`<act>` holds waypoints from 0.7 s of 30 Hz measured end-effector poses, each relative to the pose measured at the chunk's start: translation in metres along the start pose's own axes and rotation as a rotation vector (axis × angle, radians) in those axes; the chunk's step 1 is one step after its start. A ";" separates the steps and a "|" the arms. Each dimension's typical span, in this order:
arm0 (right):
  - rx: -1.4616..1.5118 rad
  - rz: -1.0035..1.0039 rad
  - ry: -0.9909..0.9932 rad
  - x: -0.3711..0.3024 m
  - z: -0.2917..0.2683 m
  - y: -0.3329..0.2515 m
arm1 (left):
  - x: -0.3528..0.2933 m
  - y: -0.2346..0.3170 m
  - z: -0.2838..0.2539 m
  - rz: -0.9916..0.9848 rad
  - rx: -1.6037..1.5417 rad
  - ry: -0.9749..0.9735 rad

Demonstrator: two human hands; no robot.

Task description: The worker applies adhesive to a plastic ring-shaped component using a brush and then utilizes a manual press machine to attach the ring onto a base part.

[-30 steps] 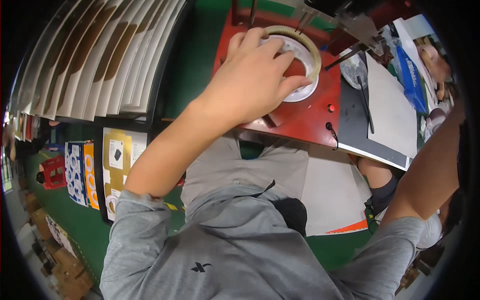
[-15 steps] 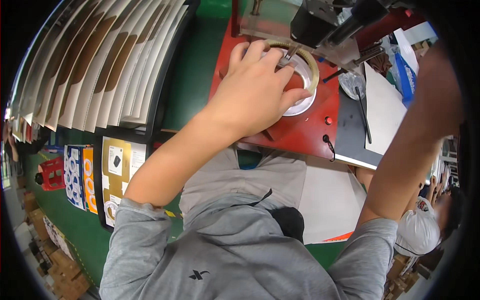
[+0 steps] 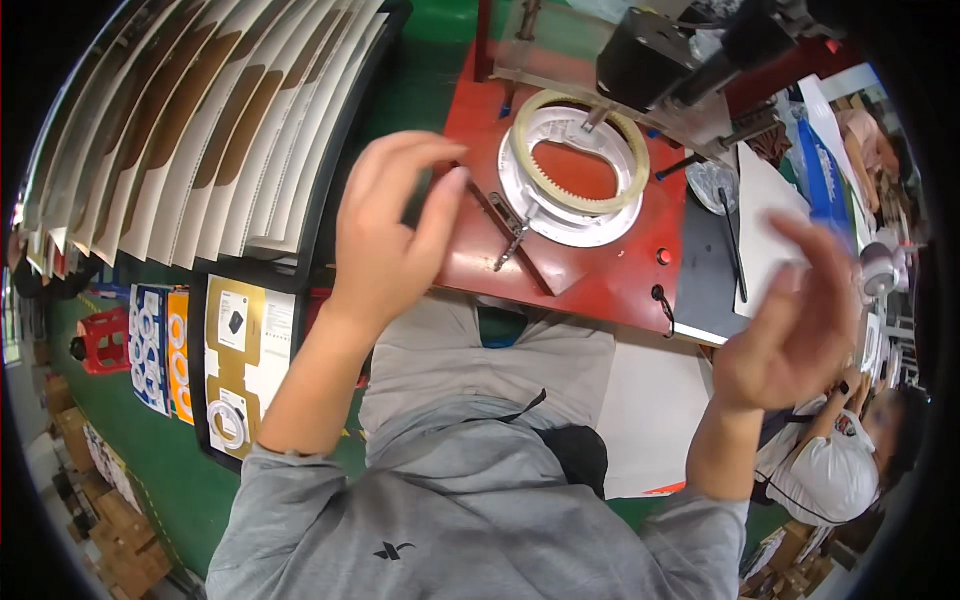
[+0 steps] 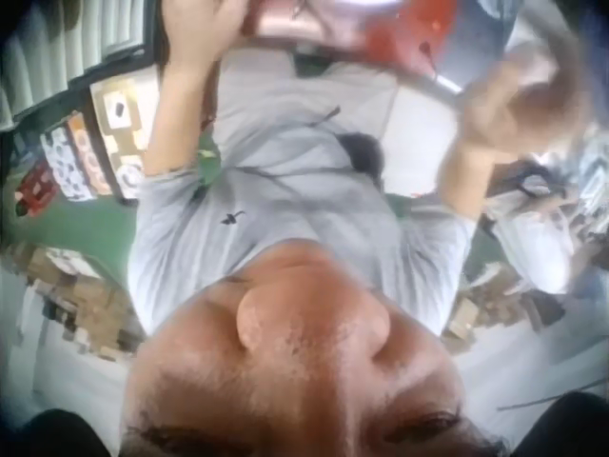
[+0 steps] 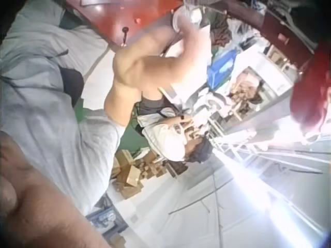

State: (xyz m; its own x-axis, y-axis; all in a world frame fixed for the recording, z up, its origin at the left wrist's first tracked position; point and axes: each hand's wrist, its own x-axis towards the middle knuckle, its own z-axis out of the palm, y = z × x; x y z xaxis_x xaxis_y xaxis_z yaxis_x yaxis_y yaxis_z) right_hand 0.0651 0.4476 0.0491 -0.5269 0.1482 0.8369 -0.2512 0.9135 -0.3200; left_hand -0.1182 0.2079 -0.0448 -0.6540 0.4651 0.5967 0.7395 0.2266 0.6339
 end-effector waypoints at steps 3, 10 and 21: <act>-0.344 0.239 -0.537 -0.060 0.000 0.014 | -0.031 -0.016 0.004 -0.248 -0.184 -0.030; -0.481 0.331 -0.815 -0.079 -0.004 0.007 | -0.039 -0.022 0.013 -0.306 -0.166 -0.127; -0.310 0.361 -0.718 -0.073 -0.011 0.020 | -0.040 -0.023 0.006 -0.321 -0.200 -0.146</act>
State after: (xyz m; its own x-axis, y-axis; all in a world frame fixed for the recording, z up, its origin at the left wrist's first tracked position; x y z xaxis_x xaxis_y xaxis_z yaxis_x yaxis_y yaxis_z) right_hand 0.1073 0.4595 -0.0134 -0.9441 0.2695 0.1899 0.2086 0.9343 -0.2890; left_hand -0.1085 0.1895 -0.0862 -0.8063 0.5180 0.2857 0.4463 0.2157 0.8685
